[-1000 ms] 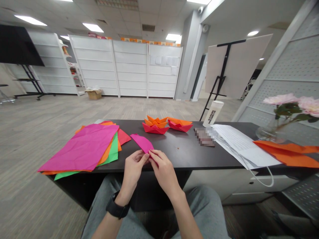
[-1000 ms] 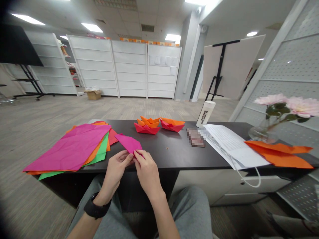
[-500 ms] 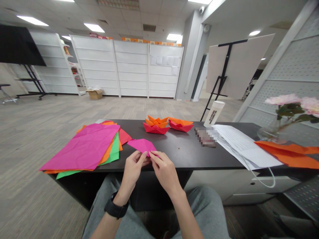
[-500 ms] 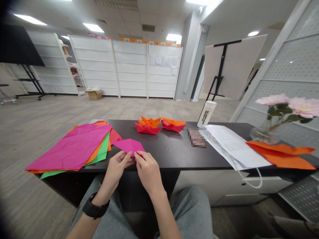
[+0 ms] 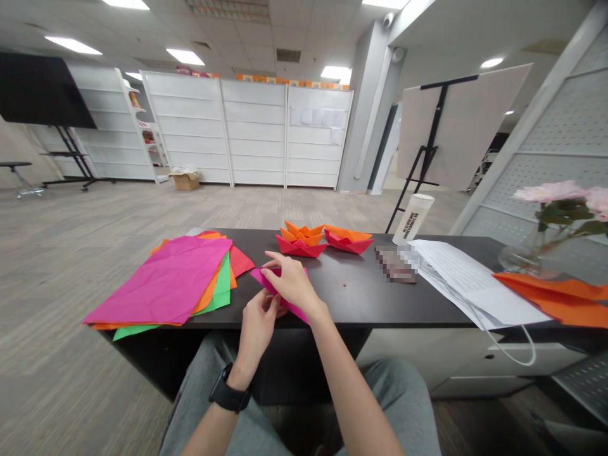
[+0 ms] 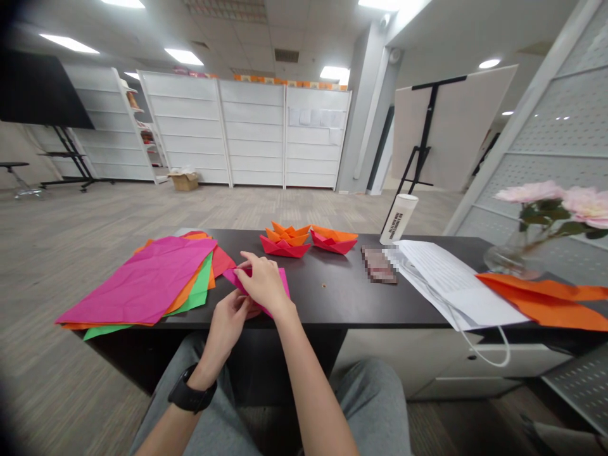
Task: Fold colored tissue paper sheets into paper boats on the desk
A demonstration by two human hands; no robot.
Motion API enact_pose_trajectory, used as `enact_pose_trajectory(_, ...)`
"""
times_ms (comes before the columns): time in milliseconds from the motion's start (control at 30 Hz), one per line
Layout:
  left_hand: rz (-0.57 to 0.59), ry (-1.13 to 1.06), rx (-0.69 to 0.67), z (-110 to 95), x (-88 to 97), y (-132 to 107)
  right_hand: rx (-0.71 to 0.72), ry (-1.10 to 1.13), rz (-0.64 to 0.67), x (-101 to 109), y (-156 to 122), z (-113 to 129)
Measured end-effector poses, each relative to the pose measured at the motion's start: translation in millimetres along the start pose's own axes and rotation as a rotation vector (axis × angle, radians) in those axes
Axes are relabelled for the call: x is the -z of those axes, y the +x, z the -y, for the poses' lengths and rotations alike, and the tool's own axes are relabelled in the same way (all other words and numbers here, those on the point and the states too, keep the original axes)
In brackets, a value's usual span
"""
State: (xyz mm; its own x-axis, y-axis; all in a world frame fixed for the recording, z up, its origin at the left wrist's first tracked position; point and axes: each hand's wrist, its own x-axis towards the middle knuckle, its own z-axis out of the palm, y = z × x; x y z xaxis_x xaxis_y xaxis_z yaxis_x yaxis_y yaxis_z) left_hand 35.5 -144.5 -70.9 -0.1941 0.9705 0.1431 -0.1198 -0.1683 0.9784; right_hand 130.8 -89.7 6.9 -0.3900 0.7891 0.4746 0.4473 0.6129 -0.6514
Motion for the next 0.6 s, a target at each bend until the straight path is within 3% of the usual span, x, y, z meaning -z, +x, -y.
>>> enact_pose_trajectory(167,-0.006,-0.048,0.003,-0.5,-1.3,0.1,0.018,0.206,0.06,-5.7,11.6,-11.2)
enact_pose_trajectory(467,-0.037,-0.04,0.011,3.5,1.0,1.4,0.199,0.1,0.011,-9.2,-1.6,-4.8)
enact_pose_trajectory(600,-0.037,-0.033,0.01,4.7,1.7,1.1,0.126,0.222,-0.018,-9.7,-3.7,-0.4)
